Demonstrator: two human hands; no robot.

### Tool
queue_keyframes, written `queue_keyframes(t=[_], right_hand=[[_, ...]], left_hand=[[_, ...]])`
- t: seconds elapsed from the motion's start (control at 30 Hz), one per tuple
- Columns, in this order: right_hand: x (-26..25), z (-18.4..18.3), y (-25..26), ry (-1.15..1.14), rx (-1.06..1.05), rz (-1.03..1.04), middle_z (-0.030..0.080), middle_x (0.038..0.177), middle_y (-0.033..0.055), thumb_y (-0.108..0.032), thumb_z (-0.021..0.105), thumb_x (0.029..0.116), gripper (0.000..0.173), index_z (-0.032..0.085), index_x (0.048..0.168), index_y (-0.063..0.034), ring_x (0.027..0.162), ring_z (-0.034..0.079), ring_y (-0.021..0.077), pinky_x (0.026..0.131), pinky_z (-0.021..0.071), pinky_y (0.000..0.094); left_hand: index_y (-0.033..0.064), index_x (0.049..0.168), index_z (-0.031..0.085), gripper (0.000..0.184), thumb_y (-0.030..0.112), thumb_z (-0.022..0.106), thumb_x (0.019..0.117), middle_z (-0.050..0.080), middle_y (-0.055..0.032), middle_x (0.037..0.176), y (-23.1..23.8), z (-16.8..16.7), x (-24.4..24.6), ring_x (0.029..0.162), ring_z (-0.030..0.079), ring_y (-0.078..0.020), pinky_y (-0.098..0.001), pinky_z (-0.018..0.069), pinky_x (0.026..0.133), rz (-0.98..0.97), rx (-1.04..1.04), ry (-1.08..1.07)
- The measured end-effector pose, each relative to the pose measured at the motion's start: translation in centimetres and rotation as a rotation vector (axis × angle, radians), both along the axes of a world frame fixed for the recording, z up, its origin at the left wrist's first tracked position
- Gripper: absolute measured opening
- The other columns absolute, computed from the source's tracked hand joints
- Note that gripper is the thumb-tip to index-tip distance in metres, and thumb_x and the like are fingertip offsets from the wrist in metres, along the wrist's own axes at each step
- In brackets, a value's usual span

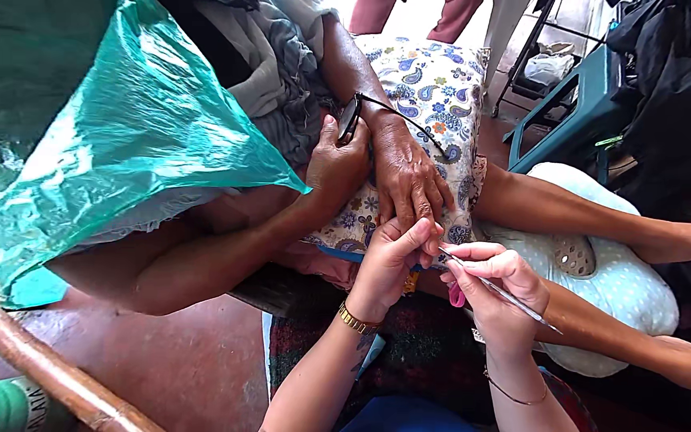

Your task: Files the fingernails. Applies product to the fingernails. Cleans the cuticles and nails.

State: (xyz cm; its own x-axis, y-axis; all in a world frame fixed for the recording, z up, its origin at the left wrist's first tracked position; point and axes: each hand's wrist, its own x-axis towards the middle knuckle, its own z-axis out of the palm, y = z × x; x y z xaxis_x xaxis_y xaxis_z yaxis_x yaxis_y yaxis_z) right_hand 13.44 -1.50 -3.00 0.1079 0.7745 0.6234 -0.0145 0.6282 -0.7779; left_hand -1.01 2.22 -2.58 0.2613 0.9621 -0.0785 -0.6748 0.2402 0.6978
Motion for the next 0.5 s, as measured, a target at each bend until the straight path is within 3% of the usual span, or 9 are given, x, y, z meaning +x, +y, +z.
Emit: queue_keyframes(t=[0.5], right_hand=[[0.27, 0.40, 0.07, -0.033, -0.025, -0.006, 0.076, 0.101, 0.0086, 0.007, 0.073, 0.0864, 0.015, 0.068, 0.088, -0.0066, 0.081, 0.076, 0.0139, 0.066, 0.0651, 0.0242]], left_hand=[[0.0015, 0.091, 0.070, 0.019, 0.008, 0.055, 0.1012, 0.067, -0.0045, 0.069, 0.06, 0.13, 0.04, 0.058, 0.062, -0.0058, -0.0192, 0.0549, 0.060, -0.003, -0.007, 0.036]])
